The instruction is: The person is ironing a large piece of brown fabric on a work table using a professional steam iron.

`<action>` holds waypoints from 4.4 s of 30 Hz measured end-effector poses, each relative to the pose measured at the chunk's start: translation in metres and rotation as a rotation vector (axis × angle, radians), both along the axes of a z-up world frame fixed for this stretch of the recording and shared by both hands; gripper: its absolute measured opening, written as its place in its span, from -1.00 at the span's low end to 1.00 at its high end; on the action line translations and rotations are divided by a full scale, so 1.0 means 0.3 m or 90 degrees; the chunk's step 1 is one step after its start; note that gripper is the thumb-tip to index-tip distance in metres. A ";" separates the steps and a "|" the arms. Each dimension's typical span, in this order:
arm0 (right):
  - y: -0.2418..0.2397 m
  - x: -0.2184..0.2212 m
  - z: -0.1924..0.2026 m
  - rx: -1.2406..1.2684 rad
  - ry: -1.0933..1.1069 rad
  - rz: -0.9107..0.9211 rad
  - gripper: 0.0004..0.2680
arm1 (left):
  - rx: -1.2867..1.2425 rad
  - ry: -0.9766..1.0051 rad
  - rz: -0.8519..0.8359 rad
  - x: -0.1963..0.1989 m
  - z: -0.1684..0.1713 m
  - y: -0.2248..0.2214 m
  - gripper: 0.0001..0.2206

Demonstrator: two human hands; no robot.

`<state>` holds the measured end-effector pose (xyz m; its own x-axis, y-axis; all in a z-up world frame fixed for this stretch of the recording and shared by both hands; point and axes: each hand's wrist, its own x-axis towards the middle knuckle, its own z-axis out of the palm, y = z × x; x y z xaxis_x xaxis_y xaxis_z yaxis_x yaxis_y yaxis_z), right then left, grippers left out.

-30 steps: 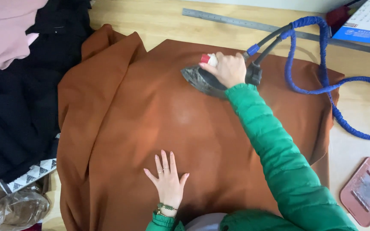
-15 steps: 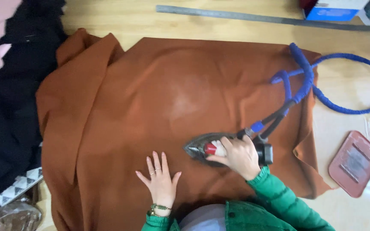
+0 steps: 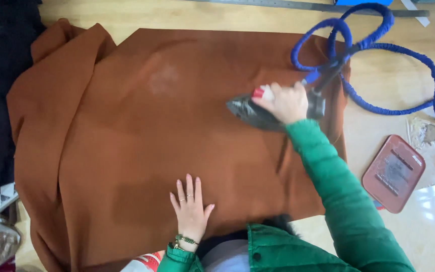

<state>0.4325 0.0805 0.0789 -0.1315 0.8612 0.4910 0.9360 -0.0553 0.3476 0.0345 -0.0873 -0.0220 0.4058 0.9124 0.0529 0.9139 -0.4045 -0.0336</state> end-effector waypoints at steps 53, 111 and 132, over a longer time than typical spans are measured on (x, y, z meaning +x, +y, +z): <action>0.119 0.123 0.071 -0.365 0.253 0.167 -0.59 | -0.182 -0.325 -0.252 0.809 0.015 -0.479 -0.47; 0.161 1.359 -0.207 -0.596 -0.086 -0.087 -0.70 | 0.044 -0.184 -0.137 0.769 -0.081 -0.050 -0.48; 0.306 1.506 -0.344 -0.494 0.099 -0.338 -0.56 | 0.025 -0.168 -0.133 0.754 -0.116 -0.054 -0.36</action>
